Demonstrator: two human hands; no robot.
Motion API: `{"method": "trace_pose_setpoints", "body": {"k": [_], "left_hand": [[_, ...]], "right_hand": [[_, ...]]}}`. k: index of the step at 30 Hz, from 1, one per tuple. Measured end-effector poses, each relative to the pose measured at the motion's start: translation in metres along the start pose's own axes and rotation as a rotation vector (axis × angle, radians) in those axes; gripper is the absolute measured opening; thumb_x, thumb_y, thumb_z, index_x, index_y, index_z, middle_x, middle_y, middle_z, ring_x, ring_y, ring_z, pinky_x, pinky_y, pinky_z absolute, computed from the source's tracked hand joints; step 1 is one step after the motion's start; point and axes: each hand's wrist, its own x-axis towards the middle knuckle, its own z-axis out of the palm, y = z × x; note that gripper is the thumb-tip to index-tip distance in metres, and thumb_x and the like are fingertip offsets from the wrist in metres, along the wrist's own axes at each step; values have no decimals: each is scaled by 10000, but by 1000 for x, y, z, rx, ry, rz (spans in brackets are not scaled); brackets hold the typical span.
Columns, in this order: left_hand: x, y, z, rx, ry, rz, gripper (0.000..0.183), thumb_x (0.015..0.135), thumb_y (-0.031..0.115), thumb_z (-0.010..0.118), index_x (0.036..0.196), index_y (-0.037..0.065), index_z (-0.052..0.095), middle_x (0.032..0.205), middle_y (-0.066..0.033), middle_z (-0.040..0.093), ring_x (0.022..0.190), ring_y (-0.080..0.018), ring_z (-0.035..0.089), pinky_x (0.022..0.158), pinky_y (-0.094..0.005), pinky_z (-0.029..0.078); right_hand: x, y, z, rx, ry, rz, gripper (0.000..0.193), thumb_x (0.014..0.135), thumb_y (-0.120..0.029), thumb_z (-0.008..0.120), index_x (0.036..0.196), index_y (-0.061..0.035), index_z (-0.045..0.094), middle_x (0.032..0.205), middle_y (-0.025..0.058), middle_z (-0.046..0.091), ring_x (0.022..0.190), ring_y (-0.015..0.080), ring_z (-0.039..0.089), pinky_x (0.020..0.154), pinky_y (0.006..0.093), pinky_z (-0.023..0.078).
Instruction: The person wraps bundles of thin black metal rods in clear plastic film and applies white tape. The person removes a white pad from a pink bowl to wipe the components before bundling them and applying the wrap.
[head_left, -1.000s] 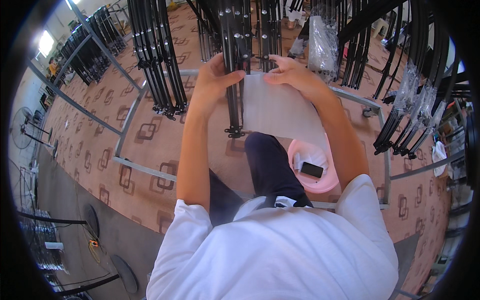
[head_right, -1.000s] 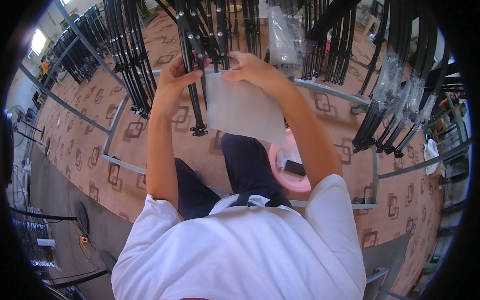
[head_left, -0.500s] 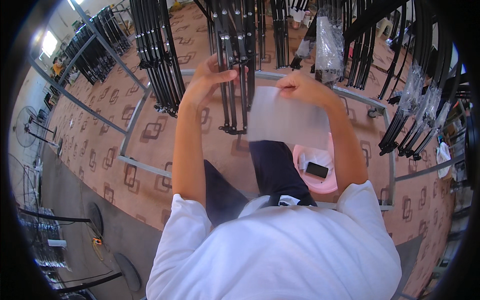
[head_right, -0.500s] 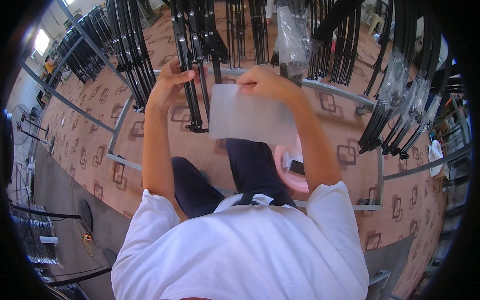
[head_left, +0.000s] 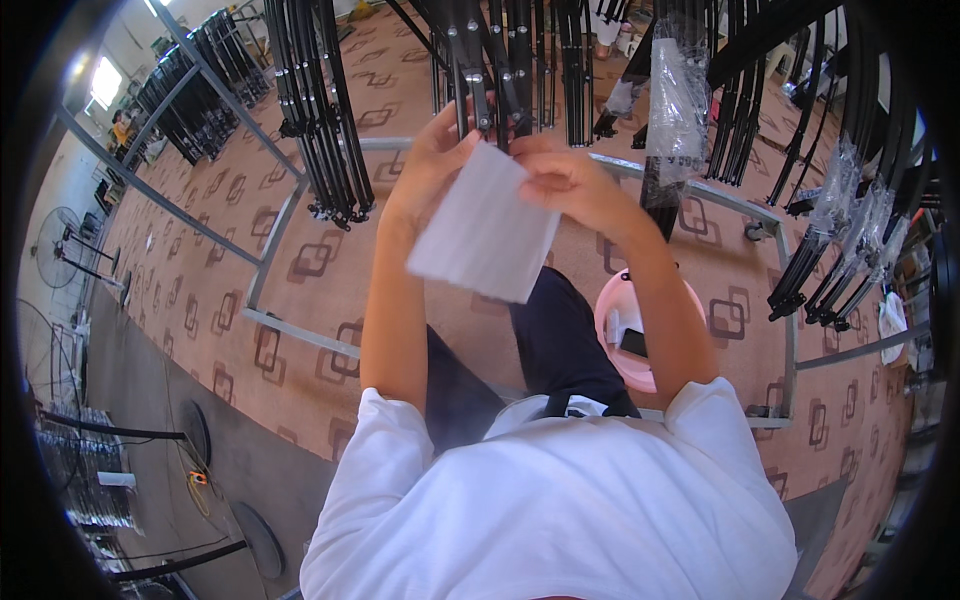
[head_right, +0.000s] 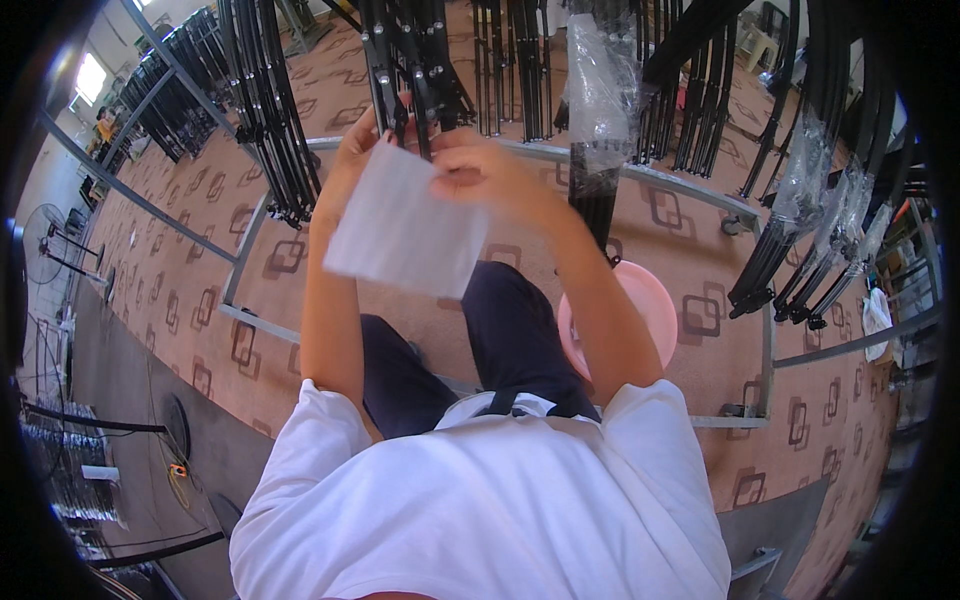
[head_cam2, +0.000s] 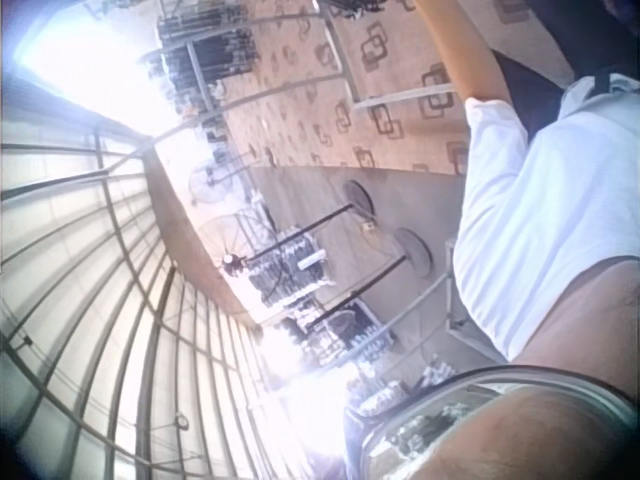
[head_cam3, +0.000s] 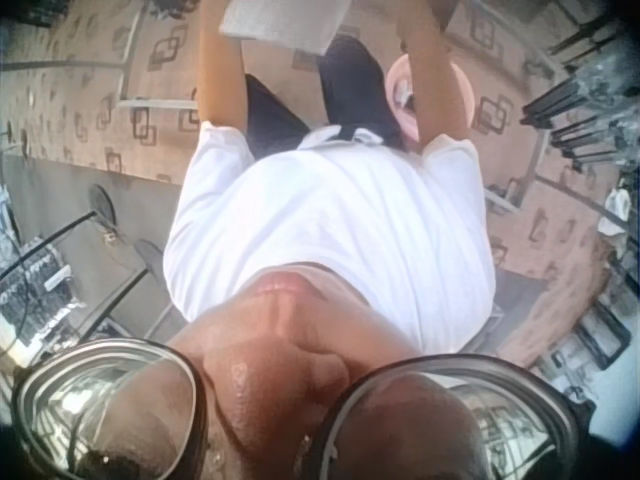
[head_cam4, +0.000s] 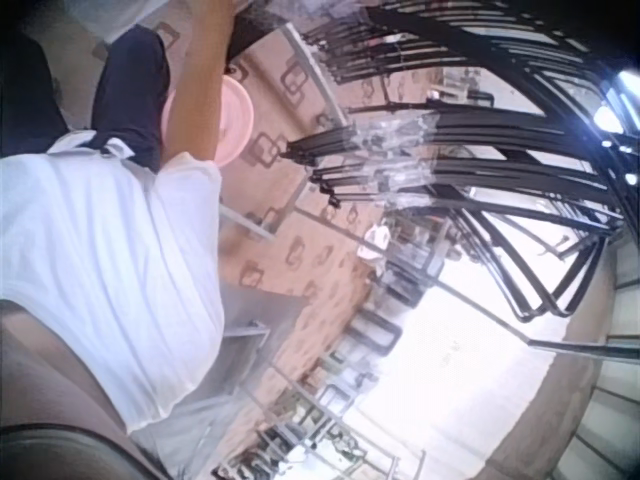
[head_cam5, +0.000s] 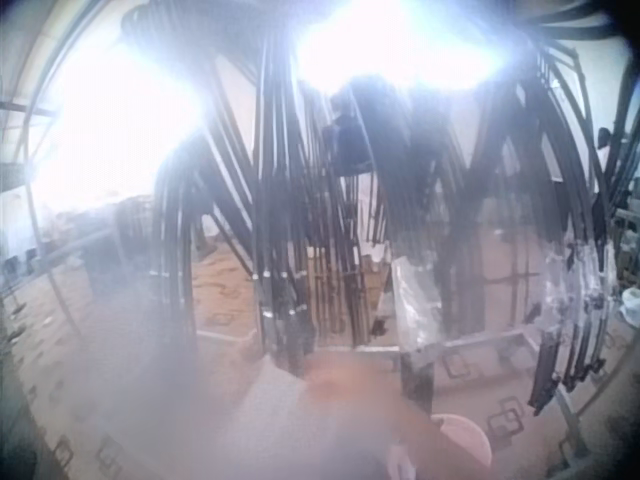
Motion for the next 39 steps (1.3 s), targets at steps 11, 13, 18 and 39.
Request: {"method": "trace_pose_setpoints", "body": {"k": [11, 13, 18, 39], "left_hand": [[4, 17, 4, 44, 78, -50, 178, 822, 172, 540, 947, 45, 529, 793, -3, 580, 645, -77, 543, 578, -194, 444], [0, 22, 14, -138, 55, -94, 187, 810, 177, 558, 941, 45, 542, 779, -10, 588, 642, -93, 558, 579, -204, 453], [9, 21, 12, -247, -12, -134, 200, 799, 186, 566, 932, 36, 557, 795, -46, 598, 675, -131, 578, 601, -246, 476], [1, 30, 28, 146, 110, 96, 400, 757, 227, 597, 1065, 5, 471, 902, -70, 530, 837, -147, 522, 738, -255, 424]], "right_hand": [[6, 12, 46, 388, 88, 204, 156, 729, -123, 625, 786, 20, 599, 886, 55, 526, 746, 96, 503, 613, 216, 380], [7, 15, 48, 239, 172, 104, 129, 724, -104, 622, 777, 13, 605, 836, 28, 533, 711, 87, 505, 614, 201, 377], [3, 0, 57, 98, 237, 132, 88, 726, -59, 600, 774, 15, 611, 802, -17, 527, 658, 80, 517, 617, 183, 396], [-5, 8, 23, 83, 280, 59, 102, 723, -49, 586, 783, 30, 611, 823, 56, 555, 718, 138, 554, 641, 233, 431]]}}
